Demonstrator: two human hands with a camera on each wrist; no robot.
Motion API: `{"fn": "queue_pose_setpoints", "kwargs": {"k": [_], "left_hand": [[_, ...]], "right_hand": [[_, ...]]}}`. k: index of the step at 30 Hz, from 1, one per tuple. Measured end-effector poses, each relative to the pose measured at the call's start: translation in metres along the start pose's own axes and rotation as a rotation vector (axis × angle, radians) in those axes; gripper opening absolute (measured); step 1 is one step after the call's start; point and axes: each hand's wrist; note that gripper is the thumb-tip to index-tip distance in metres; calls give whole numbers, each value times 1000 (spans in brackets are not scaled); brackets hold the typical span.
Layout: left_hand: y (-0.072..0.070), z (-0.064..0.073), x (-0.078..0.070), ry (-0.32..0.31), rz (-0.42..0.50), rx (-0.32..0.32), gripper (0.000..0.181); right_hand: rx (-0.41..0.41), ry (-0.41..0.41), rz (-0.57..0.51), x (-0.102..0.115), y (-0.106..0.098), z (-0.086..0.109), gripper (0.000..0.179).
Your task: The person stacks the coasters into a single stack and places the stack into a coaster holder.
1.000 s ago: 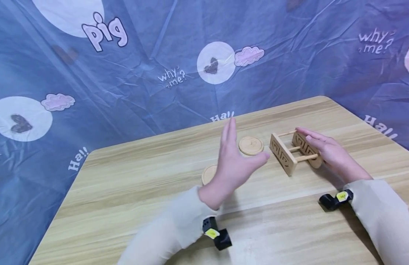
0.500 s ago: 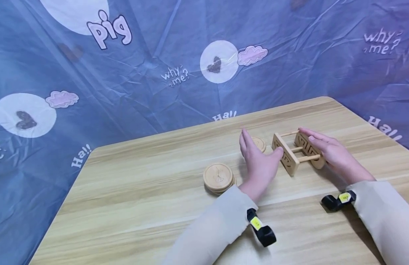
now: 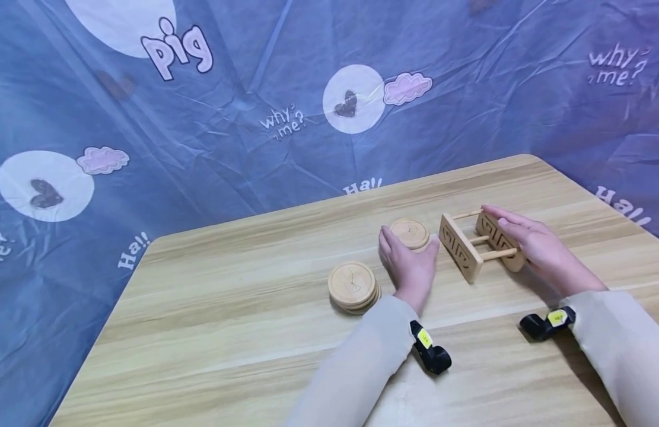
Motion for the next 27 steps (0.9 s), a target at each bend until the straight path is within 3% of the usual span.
{"fn": "queue_pose_setpoints", "kwargs": {"k": [5, 13, 17, 24, 27], "left_hand": [[9, -5, 6, 73, -16, -6, 107], [15, -23, 13, 186, -179, -46, 102], [17, -26, 10, 178, -248, -6, 102], [22, -28, 7, 146, -499, 58, 109], [22, -30, 6, 133, -574, 82, 109]], "right_hand": [[-1, 7, -19, 2, 1, 2, 54], [9, 60, 10, 9, 4, 1, 57], [-9, 93, -4, 12, 2, 1, 58], [43, 63, -247, 8, 0, 1, 55], [31, 51, -185, 7, 0, 1, 54]]}}
Point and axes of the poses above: each hand's wrist, its own z-axis away from the middle knuckle, its own y-axis out of the palm, x = y × z, and after that the axes turned 4 degrees about y, right-handed
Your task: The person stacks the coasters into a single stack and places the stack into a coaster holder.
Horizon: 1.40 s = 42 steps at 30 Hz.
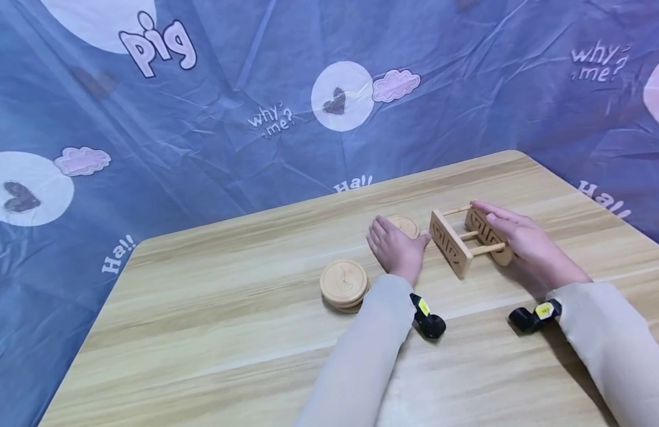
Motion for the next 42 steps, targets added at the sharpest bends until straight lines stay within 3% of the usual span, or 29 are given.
{"fn": "queue_pose_setpoints", "kwargs": {"k": [4, 8, 14, 19, 22, 26, 31, 42], "left_hand": [[-1, -2, -2, -2, -50, 43, 105], [0, -3, -3, -1, -42, 36, 97], [1, -1, -2, 26, 46, -40, 91], [0, 0, 1, 46, 153, -60, 91], [-1, 1, 4, 29, 239, -63, 92], [-2, 1, 7, 18, 326, -98, 93], [-4, 3, 9, 27, 381, -120, 94], [-14, 12, 2, -16, 441, -119, 91]], "right_hand": [[-19, -9, 98, 1, -1, 2, 55], [-24, 0, 98, 3, -2, 3, 55], [-35, 28, 90, 3, -1, 5, 55], [-47, 52, 101, 3, 1, 6, 56], [-48, 31, 178, 3, 2, 6, 57], [-38, 4, 179, 2, 4, 5, 57], [-38, -1, 190, 2, 4, 5, 57], [-25, 7, 181, 3, 4, 4, 58]]}}
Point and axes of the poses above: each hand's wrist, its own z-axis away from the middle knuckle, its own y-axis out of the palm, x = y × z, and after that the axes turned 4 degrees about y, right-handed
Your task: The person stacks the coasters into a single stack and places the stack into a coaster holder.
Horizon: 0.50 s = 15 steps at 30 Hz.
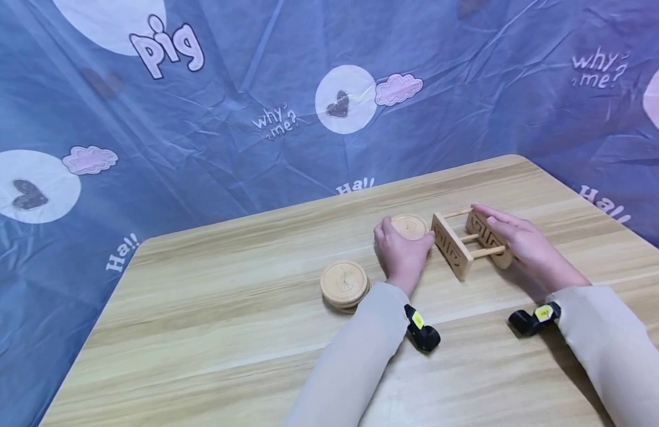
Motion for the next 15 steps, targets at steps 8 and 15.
{"fn": "queue_pose_setpoints", "kwargs": {"k": [8, 15], "left_hand": [[-10, 3, -18, 8, 120, 27, 90], [-28, 2, -34, 83, 257, 51, 86]], "right_hand": [[7, -3, 3, -2, -1, -3, 57], [-14, 10, 25, -1, 0, -3, 59]]}}
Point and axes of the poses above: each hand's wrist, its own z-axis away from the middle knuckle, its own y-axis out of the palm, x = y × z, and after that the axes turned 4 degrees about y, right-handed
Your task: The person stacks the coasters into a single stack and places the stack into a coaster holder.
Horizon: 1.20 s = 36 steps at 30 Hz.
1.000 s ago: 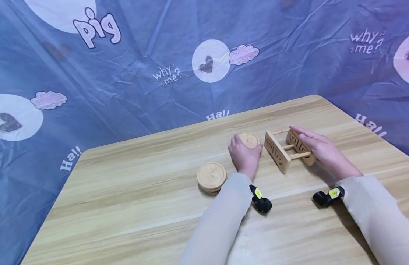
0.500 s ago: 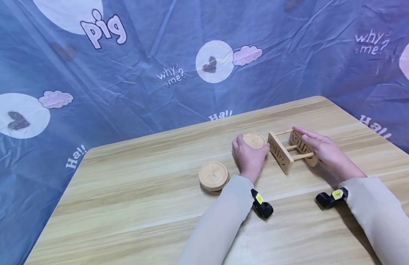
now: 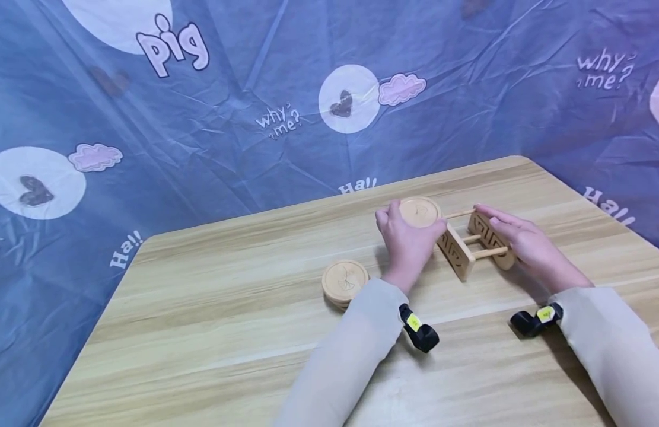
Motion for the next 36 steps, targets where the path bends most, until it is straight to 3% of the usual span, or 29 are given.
{"fn": "queue_pose_setpoints", "kwargs": {"k": [7, 13, 21, 26, 32, 36], "left_hand": [[-26, -6, -18, 33, -12, 41, 83], [-48, -12, -23, 76, -59, 68, 84], [-85, -17, -23, 40, -121, 141, 85], [-105, -16, -19, 45, -163, 150, 87], [-126, -8, -13, 26, -193, 178, 86], [-134, -2, -9, 33, -204, 193, 86]], "right_hand": [[9, -17, -4, -3, -1, 1, 57], [2, -29, 1, -5, -2, 0, 57], [27, -9, -114, -5, -2, -1, 55], [26, -13, -115, -4, -1, -1, 55], [16, -17, -34, -4, 0, -1, 57], [18, -29, -96, -5, -1, -2, 55]]}}
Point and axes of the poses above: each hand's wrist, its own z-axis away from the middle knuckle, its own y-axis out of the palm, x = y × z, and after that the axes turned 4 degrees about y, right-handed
